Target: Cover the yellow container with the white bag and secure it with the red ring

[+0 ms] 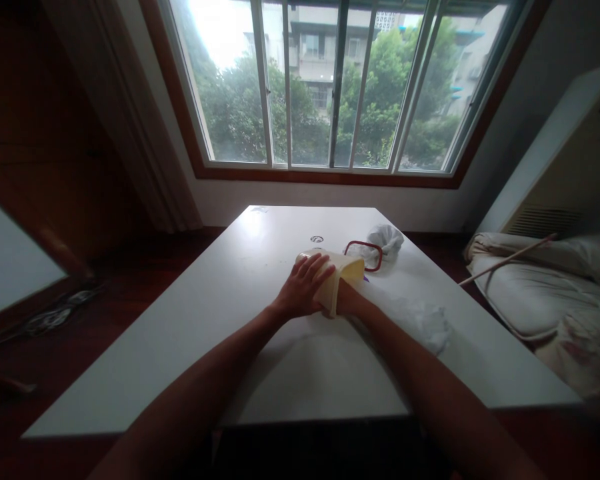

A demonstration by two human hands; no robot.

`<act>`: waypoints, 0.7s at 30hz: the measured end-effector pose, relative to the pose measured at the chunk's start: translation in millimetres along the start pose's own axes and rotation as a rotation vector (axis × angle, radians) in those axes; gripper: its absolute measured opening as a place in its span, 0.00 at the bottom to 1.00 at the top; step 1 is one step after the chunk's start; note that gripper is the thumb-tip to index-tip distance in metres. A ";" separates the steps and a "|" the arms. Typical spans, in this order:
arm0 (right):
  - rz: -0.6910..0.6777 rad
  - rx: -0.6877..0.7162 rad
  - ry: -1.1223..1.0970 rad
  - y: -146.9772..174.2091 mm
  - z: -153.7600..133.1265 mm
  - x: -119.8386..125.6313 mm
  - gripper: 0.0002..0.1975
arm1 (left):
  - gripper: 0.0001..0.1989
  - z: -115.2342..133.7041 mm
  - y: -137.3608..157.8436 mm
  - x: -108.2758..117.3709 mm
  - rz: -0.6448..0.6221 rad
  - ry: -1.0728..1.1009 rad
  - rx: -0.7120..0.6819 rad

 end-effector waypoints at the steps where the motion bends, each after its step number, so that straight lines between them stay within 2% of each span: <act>1: -0.011 -0.011 0.025 1.0 -3.6 2.6 0.08 | 0.49 -5.1 1.0 0.3 0.011 -0.002 0.032; 3: 0.032 -0.030 0.085 3.7 -11.1 13.9 0.07 | 0.51 -18.0 4.1 0.8 0.039 -0.003 0.112; 5: 0.170 -0.029 0.154 7.9 -17.7 32.3 0.12 | 0.54 -32.7 8.7 1.5 0.083 0.003 0.194; 7: 0.318 -0.012 0.197 13.4 -19.7 51.8 0.12 | 0.57 -48.4 15.2 2.7 0.149 0.013 0.290; 10: 0.485 -0.052 0.224 23.6 -5.4 78.5 0.10 | 0.63 -70.8 27.2 4.3 0.254 0.048 0.456; 13: 0.564 -0.208 0.268 36.5 25.1 102.2 0.12 | 0.66 -86.5 37.6 4.8 0.325 0.106 0.580; 16: 0.497 -0.481 0.392 49.4 58.0 118.0 0.13 | 0.66 -98.8 46.3 3.3 0.363 0.174 0.704; 18: 0.358 -0.644 0.480 54.9 74.1 120.4 0.12 | 0.67 -106.0 51.8 0.9 0.381 0.227 0.784; 21: 0.172 -0.785 0.550 59.4 85.7 116.5 0.10 | 0.67 -112.9 57.8 -2.4 0.411 0.295 0.839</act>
Point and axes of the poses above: each hand's wrist, its own y-axis away from the middle knuckle, its own x-axis out of the back of the hand, z = x × y, the point moved 6 cm from there along -y, towards the middle knuckle, and after that the axes turned 10 degrees about -z, right-handed, at the moved point
